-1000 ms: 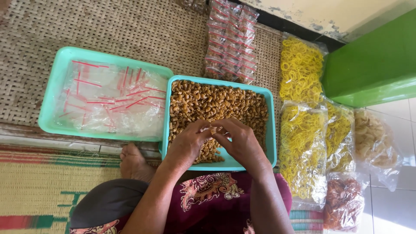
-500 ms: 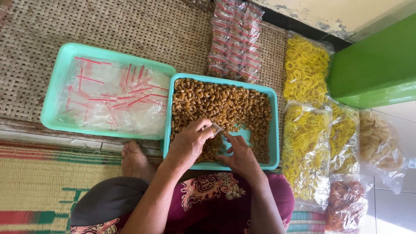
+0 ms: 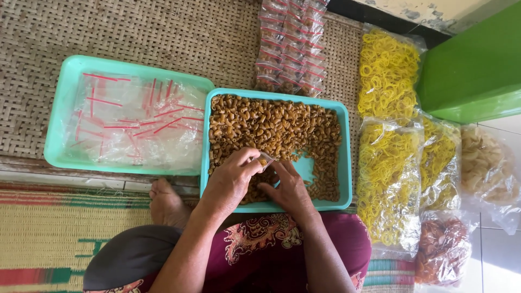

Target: Packing small fried snacks into individual plastic bags from a tray.

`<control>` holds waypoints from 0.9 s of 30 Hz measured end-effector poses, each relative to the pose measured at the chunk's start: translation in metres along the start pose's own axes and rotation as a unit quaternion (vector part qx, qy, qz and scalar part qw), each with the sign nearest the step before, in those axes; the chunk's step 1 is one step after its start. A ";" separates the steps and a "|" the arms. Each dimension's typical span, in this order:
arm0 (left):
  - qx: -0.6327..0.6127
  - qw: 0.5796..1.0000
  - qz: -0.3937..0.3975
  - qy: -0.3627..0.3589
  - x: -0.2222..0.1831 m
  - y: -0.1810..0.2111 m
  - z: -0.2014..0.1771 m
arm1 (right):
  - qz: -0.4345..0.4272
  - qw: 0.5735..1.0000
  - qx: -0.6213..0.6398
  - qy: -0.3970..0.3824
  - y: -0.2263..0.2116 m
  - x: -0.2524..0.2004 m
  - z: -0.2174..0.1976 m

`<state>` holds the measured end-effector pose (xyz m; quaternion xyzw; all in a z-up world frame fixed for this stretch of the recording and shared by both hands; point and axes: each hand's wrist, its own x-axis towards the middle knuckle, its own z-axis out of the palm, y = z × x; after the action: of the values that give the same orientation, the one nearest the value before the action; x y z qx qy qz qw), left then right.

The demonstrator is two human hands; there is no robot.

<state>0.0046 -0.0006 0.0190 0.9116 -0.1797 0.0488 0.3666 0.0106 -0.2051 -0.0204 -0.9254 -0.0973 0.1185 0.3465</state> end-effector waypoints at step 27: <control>-0.037 0.999 -0.027 -0.015 -0.002 0.005 -0.011 | -0.146 0.986 0.012 0.080 -0.088 0.015 -0.056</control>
<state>0.0011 0.0043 0.0292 0.9024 -0.1620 0.0184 0.3989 0.0320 -0.1701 0.0766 -0.9037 -0.2021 -0.0063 0.3775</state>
